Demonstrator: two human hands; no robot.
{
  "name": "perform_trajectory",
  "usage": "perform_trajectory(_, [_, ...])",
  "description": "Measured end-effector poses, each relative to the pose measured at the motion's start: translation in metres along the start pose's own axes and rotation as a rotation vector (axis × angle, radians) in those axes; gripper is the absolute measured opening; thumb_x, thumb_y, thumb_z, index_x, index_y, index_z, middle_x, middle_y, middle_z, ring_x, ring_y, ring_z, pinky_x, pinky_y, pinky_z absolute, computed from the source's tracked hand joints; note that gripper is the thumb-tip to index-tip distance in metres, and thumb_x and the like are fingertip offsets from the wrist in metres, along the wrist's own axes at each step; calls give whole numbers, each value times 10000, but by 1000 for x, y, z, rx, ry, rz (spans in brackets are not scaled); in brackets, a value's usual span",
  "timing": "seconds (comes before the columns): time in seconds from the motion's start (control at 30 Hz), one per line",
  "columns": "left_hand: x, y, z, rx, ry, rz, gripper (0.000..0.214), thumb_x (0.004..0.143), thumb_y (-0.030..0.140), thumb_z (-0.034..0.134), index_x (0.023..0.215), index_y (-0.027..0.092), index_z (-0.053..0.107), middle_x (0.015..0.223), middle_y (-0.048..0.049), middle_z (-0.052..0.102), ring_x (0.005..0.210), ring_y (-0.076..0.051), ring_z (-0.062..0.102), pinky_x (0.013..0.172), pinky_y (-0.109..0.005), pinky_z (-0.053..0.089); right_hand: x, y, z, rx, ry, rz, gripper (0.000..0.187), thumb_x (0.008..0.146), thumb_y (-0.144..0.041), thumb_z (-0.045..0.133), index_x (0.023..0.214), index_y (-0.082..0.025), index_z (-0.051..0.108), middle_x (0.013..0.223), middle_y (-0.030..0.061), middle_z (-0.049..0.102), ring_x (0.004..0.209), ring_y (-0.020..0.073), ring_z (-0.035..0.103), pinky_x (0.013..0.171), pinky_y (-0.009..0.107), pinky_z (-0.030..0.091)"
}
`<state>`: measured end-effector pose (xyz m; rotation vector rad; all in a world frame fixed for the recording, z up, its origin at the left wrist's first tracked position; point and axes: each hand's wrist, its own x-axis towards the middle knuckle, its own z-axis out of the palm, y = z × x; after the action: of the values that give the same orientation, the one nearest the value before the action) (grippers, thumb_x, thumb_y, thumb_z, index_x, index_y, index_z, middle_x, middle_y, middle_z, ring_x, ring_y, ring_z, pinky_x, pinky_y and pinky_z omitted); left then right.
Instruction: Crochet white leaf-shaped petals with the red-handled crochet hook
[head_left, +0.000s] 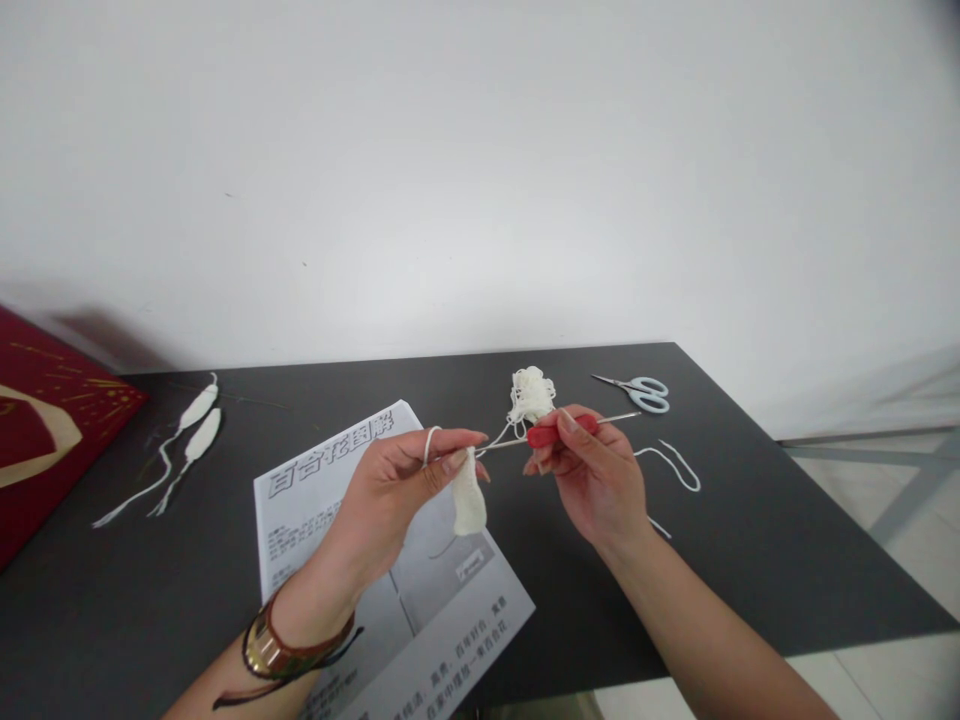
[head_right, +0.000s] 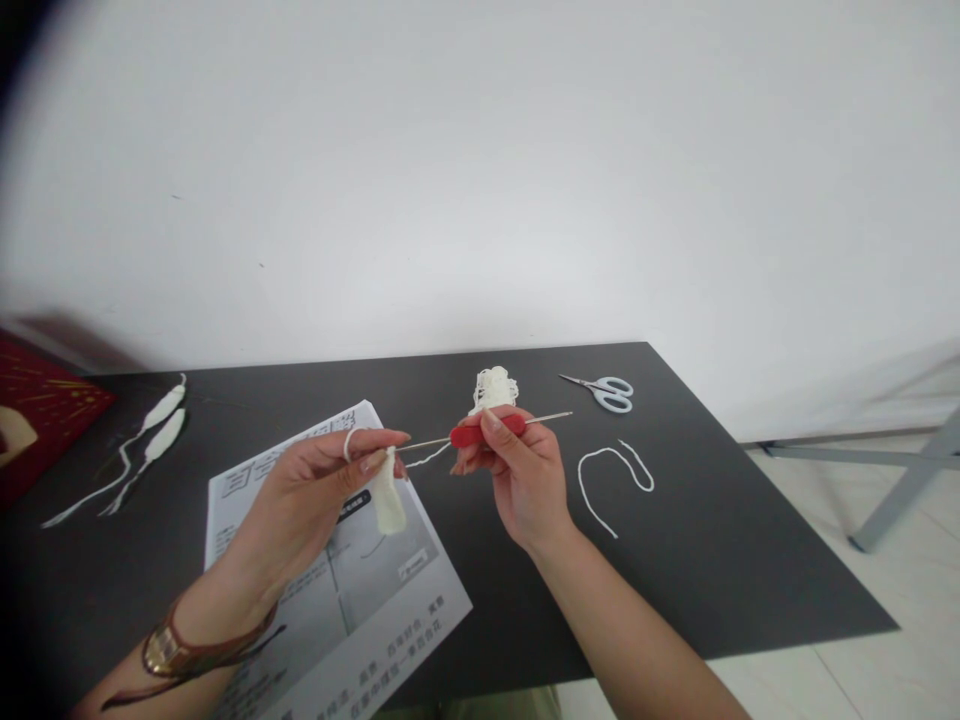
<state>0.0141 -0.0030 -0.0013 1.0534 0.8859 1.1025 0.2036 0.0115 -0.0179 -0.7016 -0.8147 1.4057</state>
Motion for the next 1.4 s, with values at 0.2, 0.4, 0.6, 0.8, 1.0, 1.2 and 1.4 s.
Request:
perform_trajectory(0.2, [-1,0,-1,-11,-7,-11,140,811,207,658,921,227,743,747,-7,744,658,-95,639,620,-180,474,1,1,-1,17,-17,-10,153,778,-298,686,742,-151,708,603,3,685,462,95,618,480,185,531])
perform_trajectory(0.4, [0,0,1,-4,1,-16,142,810,205,660,924,224,741,741,-5,740,666,-95,640,626,-179,471,0,0,0,8,-34,-16,143,796,-280,671,749,-151,713,596,8,692,474,91,629,471,158,514])
perform_trajectory(0.6, [2,-1,2,37,9,-19,150,816,233,653,943,228,731,737,-6,729,657,-95,627,619,-186,461,-2,1,0,-6,-55,-13,148,808,-271,660,760,-144,720,605,16,700,492,93,635,488,162,531])
perform_trajectory(0.8, [5,-6,2,262,117,97,277,762,269,704,1038,275,713,772,-1,681,713,-110,590,679,-221,450,-2,5,1,83,-43,91,134,788,-283,687,798,-154,721,646,20,718,503,93,638,506,173,561])
perform_trajectory(1.0, [7,-14,9,232,119,85,426,735,241,723,1149,313,659,681,46,543,665,-86,518,673,-224,426,-3,12,2,129,-45,194,164,789,-289,691,839,-136,719,658,34,725,507,90,640,522,170,564])
perform_trajectory(1.2, [7,-18,13,109,92,68,571,753,214,713,1276,366,540,689,71,497,658,-65,453,690,-207,396,-5,17,3,139,-34,180,163,796,-287,685,850,-136,719,679,34,727,536,88,646,547,170,562])
perform_trajectory(1.4, [7,-20,13,229,161,126,638,764,223,692,1345,348,461,711,66,499,717,-93,475,772,-246,391,-3,17,3,44,-14,120,157,798,-296,679,838,-150,724,681,33,727,541,94,646,551,180,555])
